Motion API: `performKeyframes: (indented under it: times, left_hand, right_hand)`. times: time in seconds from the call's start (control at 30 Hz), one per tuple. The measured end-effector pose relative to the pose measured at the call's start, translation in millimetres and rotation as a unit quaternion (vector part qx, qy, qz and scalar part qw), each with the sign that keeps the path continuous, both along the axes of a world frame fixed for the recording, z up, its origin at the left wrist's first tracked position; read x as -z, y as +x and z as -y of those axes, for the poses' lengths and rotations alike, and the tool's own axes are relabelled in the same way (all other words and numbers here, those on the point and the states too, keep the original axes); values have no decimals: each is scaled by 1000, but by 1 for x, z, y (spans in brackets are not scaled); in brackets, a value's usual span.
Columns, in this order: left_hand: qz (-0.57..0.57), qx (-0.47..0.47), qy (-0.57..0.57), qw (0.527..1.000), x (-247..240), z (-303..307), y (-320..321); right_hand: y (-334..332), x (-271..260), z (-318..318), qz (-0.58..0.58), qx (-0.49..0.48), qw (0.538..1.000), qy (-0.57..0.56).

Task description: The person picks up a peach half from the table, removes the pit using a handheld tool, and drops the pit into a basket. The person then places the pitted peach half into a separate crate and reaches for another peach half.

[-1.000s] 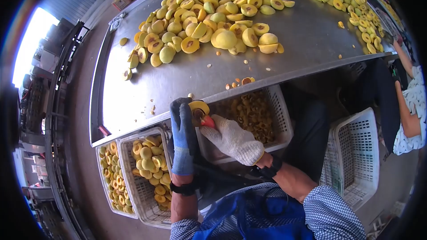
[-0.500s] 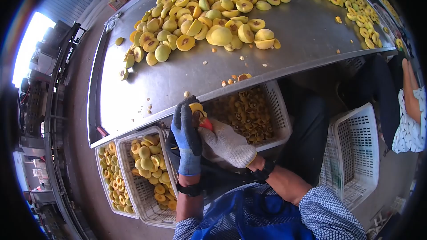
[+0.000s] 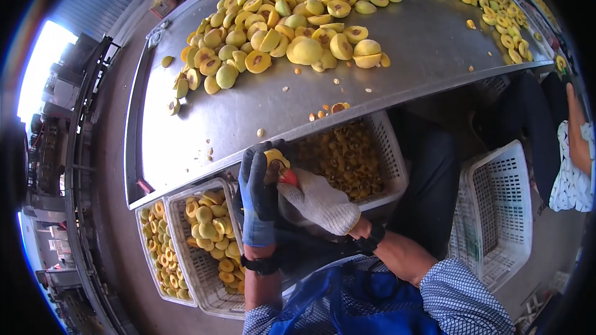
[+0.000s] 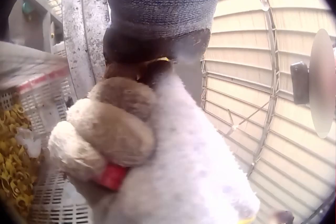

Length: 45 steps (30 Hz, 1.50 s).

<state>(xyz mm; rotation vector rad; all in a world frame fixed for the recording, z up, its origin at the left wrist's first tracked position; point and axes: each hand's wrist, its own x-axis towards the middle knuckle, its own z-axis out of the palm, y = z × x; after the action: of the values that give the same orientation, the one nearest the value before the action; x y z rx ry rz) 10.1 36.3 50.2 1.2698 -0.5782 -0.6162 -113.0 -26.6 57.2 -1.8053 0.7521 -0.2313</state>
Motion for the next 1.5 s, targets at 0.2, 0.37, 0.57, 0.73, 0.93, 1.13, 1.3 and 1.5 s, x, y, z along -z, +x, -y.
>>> performKeyframes:
  times: [0.2, 0.37, 0.57, 0.73, 0.93, 1.13, 1.3, 1.5]
  left_hand:
    - [-28, -18, 55, 998, -7, 3, 2]
    - [18, -98, 35, 994, 6, 11, -11]
    - [41, -51, 92, 994, 1, 6, 3]
    - [51, -71, 69, 994, 8, 10, -5]
    - [38, -22, 118, 992, -1, 7, 5]
    - [28, 57, 97, 993, -4, 8, 7]
    - [-73, 130, -13, 989, 20, 6, 8]
    - [-239, 189, -124, 944, 9, -3, -15]
  right_hand:
    - [3, 7, -7, -13, 8, 1000, 0]
    - [3, 16, -3, 8, -9, 1000, 25]
    - [7, 7, -8, 6, 0, 998, 62]
    - [2, 15, -3, 45, -35, 998, 18]
    - [2, 20, -6, 33, -67, 997, 17]
    - [-6, 8, -11, 170, -55, 981, 79]
    - [-16, -12, -6, 100, -43, 847, 521]
    - [-27, 8, -2, 105, -80, 777, 615]
